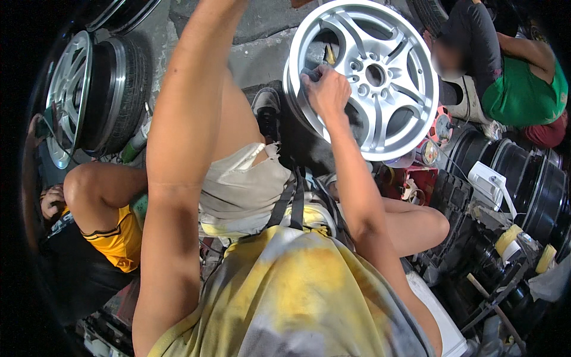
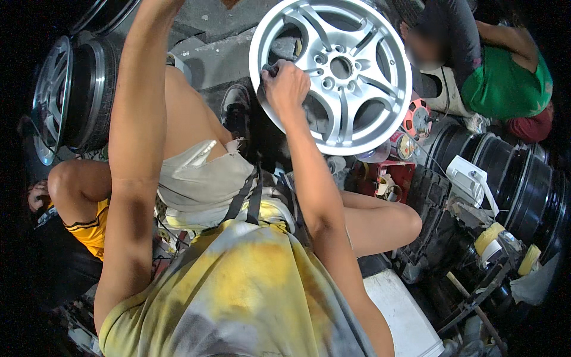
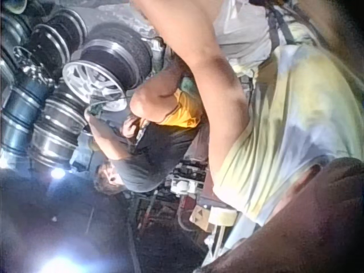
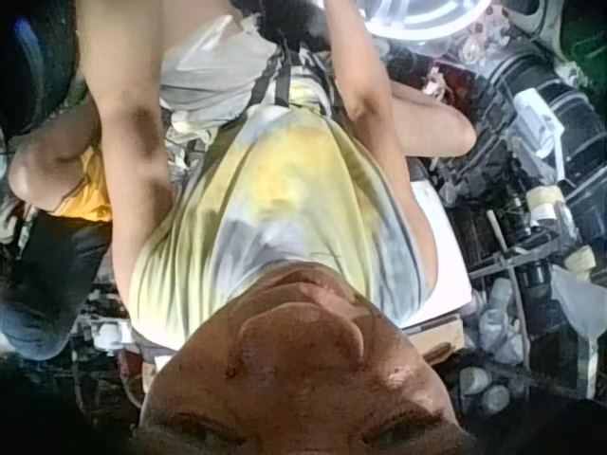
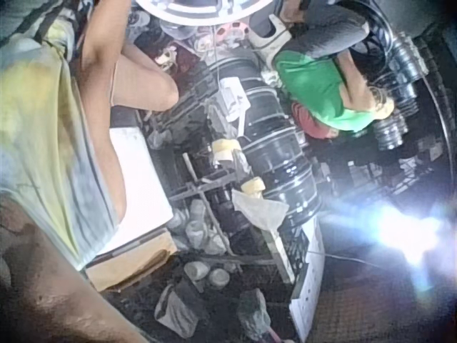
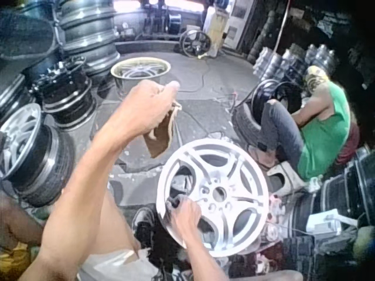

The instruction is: The person scrubs a silver five-spoke wheel rim with a cloth, focusing on the spokes and inner barrel. They rotate the rim to access different areas and continue scrubbing by hand.

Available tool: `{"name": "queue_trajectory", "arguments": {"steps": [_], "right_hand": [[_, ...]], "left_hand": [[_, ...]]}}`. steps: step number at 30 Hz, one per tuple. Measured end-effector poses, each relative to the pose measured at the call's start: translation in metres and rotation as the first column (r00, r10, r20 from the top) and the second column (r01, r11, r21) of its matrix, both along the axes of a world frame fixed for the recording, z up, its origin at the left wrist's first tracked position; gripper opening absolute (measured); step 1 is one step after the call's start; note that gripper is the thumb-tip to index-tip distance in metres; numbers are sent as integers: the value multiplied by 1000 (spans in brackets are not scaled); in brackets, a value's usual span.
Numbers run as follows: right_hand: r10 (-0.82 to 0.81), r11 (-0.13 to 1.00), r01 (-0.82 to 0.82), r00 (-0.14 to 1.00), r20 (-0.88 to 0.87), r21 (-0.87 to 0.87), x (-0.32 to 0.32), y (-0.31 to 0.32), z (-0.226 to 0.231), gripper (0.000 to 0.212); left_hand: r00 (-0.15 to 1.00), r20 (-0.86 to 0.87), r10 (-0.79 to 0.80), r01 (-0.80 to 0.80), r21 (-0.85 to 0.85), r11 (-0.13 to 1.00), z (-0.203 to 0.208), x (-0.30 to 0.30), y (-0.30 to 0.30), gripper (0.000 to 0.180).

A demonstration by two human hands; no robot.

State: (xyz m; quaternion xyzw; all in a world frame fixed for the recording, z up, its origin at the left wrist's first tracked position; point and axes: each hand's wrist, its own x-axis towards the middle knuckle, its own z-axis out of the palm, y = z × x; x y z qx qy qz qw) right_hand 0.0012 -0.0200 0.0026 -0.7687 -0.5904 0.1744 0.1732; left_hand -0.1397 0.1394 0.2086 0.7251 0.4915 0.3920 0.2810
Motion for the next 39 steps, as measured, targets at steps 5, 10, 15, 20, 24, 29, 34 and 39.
{"name": "queue_trajectory", "arguments": {"steps": [5, 10, 15, 20, 24, 29, 34, 39], "right_hand": [[18, 942, -68, 988, -151, -328, 57, 16, 13, 51], [187, 975, -172, 978, 98, -142, 19, 22, 5, 45], [195, 928, -220, 974, -113, -301, 66, 33, 28, 45], [265, 951, -242, 958, 105, -191, 27, 30, 9, 53], [279, 930, -266, 960, 19, -253, 64, 38, 18, 51], [264, 956, -249, 960, 88, -155, 47, 32, 8, 51], [296, 934, -276, 953, 59, -226, 51, 39, 27, 46], [291, 952, -284, 955, 57, -111, 57, 33, 11, 49]], "left_hand": [[997, 73, 13, -6, -102, 995, 10, -14, -10, 57], [1000, 11, 23, -23, 40, 999, -2, -2, 7, 58], [998, -2, 59, -59, -3, 998, 9, -20, -2, 59], [999, 8, 37, -37, 87, 996, -9, -10, 21, 61], [999, -10, 45, -44, 59, 997, 1, -22, 7, 60], [998, -12, 58, -57, 94, 994, -4, -21, 19, 58], [1000, 23, 17, -18, 38, 999, 2, -28, 4, 57], [998, 10, 68, -69, 87, 994, -4, -24, 17, 56]]}}
